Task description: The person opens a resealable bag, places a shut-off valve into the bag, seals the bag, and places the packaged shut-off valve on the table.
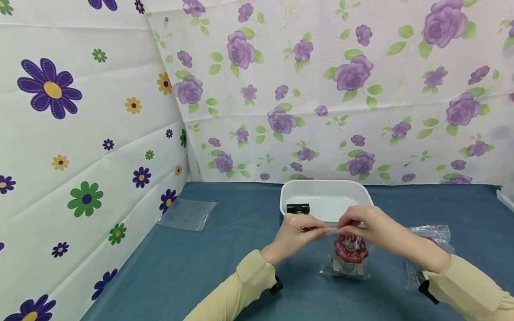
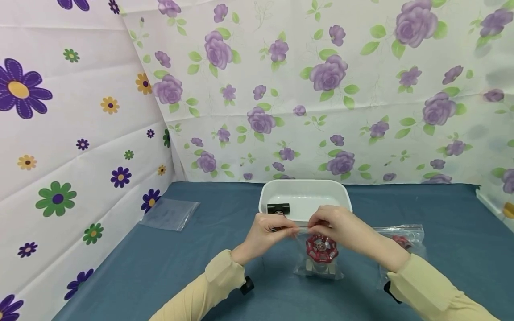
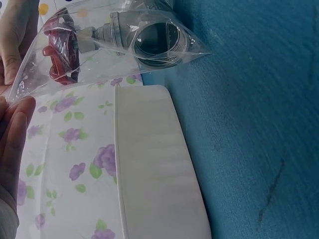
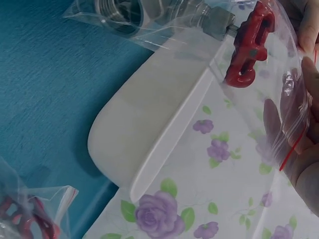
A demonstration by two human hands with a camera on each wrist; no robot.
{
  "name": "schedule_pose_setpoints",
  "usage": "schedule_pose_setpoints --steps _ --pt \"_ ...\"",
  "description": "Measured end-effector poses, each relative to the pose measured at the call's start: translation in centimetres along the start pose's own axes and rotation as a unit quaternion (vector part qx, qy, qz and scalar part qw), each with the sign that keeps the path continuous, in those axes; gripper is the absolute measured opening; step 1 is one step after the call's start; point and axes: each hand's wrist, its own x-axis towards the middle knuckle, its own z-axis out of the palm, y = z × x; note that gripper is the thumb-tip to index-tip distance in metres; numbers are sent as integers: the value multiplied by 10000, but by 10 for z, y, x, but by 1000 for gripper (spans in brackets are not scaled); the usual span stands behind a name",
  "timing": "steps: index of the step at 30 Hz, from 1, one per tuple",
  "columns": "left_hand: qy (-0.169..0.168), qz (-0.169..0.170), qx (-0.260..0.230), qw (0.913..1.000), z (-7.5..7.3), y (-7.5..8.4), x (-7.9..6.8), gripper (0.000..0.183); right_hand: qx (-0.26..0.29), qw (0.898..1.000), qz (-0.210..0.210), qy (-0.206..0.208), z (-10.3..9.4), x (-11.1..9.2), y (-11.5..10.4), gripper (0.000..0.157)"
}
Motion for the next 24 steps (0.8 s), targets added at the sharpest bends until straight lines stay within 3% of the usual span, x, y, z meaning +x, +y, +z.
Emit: schedule_pose_setpoints --steps 6,15,24 --pt "33 -73 -220 9997 1 0 0 7 -9 10000 82 -1 -1 -5 0 25" --pt "-4 5 -54 10000 0 1 0 7 -331 9994 35 137 0 -6 -1 29" --pt "-20 5 -88 10000 0 1 0 7 -656 9963 -450 333 2 -6 -1 30"
